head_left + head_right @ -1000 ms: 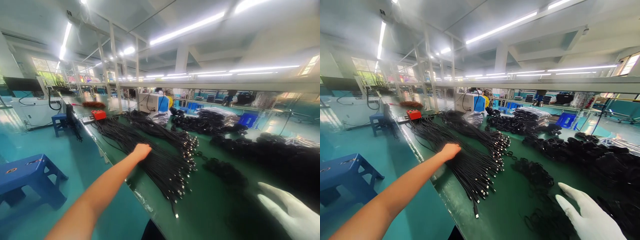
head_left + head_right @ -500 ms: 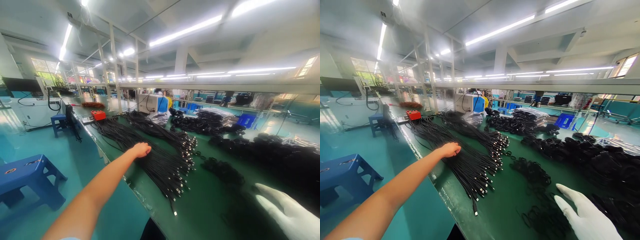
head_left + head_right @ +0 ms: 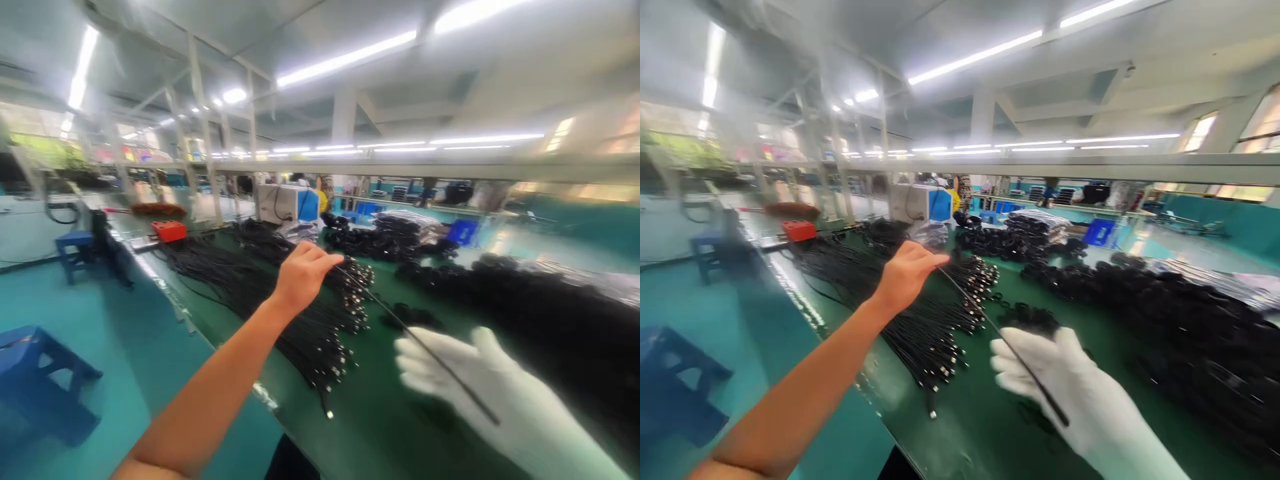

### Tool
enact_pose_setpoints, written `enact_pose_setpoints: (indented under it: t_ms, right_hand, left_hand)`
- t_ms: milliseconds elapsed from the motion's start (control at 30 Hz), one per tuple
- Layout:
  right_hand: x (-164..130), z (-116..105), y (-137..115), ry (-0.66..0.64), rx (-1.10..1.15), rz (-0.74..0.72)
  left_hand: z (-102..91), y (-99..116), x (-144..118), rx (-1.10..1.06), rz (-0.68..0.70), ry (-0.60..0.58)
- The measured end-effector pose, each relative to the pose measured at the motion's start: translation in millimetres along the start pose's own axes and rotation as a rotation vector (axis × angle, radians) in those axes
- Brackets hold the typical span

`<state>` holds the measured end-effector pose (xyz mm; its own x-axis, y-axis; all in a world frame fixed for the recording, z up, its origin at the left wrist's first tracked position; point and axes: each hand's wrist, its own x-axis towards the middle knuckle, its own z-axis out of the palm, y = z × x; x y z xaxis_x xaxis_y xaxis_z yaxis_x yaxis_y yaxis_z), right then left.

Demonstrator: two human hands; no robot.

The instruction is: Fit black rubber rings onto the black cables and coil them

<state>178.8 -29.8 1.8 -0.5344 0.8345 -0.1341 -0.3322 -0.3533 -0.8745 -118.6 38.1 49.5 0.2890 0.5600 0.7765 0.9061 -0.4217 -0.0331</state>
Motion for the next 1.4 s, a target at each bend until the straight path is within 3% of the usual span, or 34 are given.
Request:
enact_pose_setpoints:
  t_ms: [67, 167, 233, 367, 433, 633, 800, 933, 1033, 1133, 1267, 1333, 1400]
  right_hand:
    - [2, 26, 5, -0.271, 0.108, 0.067]
    - [7, 30, 23, -0.447, 0.147, 0.176]
    - [9, 20, 37, -0.471, 0.205, 0.237]
    - [13, 0, 58, -0.506, 0.325, 0.313]
    - [14, -5, 64, -0.522, 0.372, 0.351]
    - [15, -13, 70, -0.616, 0.426, 0.384]
    - [13, -16, 71, -0.585, 0.437, 0.316]
    - [0, -25, 44, -0.459, 0.448, 0.029]
    - [-8, -39, 15, -0.331, 0.563, -0.206]
    - [-9, -52, -4, -0.187, 0.585, -0.328]
    - [-2, -62, 0, 0.014, 0.475, -0.311]
    - [3, -61, 12, -0.002, 0.436, -0.259]
    - [6, -55, 24, -0.09, 0.371, -0.167]
  left_hand:
    - [3.5, 20, 8, 0.037, 0.073, 0.076]
    - [9.9, 45, 8, 0.058, 0.087, 0.033]
    - [12.3, 63, 1, -0.089, 0.156, -0.129]
    - [15.0, 98, -15, -0.553, 0.394, -0.644]
    - [19.7, 106, -15, -0.677, 0.4, -0.741]
    - [39.4, 102, 0, -0.78, 0.371, -0.714]
    - [60.2, 112, -6, -0.776, 0.349, -0.679]
    - [82.4, 113, -32, -0.536, 0.156, -0.7]
    - [88.5, 114, -59, -0.396, 0.066, -0.675]
    - [78.0, 128, -89, -0.265, 0.121, -0.68]
    - [45.7, 153, -113, -0.28, 0.376, -0.543]
    - [28.6, 159, -106, -0.338, 0.463, -0.492]
    - [15.6, 155, -86, -0.364, 0.45, -0.468]
